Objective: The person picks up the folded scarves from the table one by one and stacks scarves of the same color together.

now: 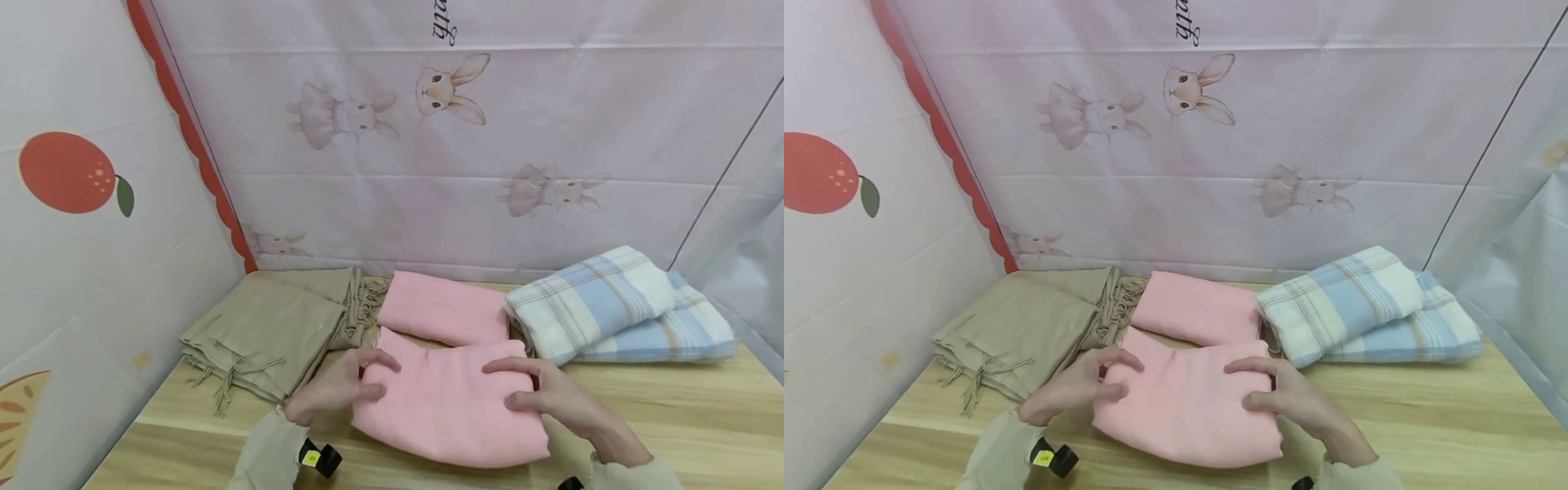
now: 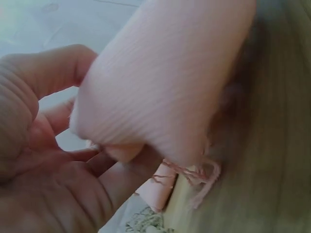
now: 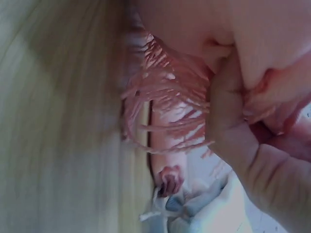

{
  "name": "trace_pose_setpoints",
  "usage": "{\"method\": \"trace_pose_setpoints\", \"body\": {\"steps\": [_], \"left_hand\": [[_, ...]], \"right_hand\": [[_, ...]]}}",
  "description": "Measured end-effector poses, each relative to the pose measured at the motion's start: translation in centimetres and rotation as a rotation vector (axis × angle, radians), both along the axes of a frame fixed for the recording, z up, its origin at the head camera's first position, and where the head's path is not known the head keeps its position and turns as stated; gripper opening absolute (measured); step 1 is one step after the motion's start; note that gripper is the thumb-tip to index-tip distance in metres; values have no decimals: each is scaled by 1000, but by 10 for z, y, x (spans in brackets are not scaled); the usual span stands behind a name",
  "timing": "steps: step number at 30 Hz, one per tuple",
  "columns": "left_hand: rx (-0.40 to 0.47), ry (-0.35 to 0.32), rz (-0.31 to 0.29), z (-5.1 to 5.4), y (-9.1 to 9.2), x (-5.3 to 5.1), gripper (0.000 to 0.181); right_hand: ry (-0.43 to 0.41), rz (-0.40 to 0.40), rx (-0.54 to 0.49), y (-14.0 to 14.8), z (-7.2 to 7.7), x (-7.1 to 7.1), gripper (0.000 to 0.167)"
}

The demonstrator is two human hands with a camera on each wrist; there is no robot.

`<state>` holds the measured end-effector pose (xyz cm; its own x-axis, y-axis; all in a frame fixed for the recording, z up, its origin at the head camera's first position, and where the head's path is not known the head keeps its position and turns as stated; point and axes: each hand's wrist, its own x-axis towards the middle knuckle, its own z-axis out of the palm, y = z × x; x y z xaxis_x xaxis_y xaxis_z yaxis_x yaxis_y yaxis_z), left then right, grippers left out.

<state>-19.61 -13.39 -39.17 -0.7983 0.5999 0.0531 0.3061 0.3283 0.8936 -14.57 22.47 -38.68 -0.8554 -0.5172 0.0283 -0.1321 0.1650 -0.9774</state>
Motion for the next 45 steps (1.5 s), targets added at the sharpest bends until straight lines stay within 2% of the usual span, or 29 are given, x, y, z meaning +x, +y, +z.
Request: {"method": "trace_pose_setpoints", "body": {"steps": [4, 6, 13, 20, 23, 27, 31, 34, 38, 41, 45], "left_hand": [[-17, -53, -40, -5, -2, -2, 34], [-22, -58, -54, -7, -3, -3, 34], [-52, -60, -64, -10, -4, -7, 35], [-124, -118, -30, -12, -3, -5, 37], [-148, -136, -12, -13, -1, -5, 38], [-195, -156, 2, -12, 0, -5, 40], [-235, -156, -19, -11, 1, -5, 38], [-245, -165, -42, -9, 1, -4, 36], [-233, -202, -43, -8, 2, -1, 35], [-238, -169, -53, -7, 3, 1, 35], [-323, 1, -91, -3, 6, 3, 34]], "right_hand": [[-24, 47, 43, 3, -5, -5, 45], [-23, 52, 70, 4, -7, -7, 45], [-7, 3, 152, 8, -14, -9, 45], [48, -8, 259, 11, -22, -10, 43], [54, 5, 275, 12, -24, -10, 42], [107, 54, 268, 12, -26, -12, 39], [198, 66, 312, 10, -28, -13, 37], [246, 66, 363, 9, -29, -12, 37], [294, 89, 397, 8, -29, -12, 38], [306, 104, 399, 8, -29, -13, 37], [244, 100, 397, 12, -23, -12, 36]]}}
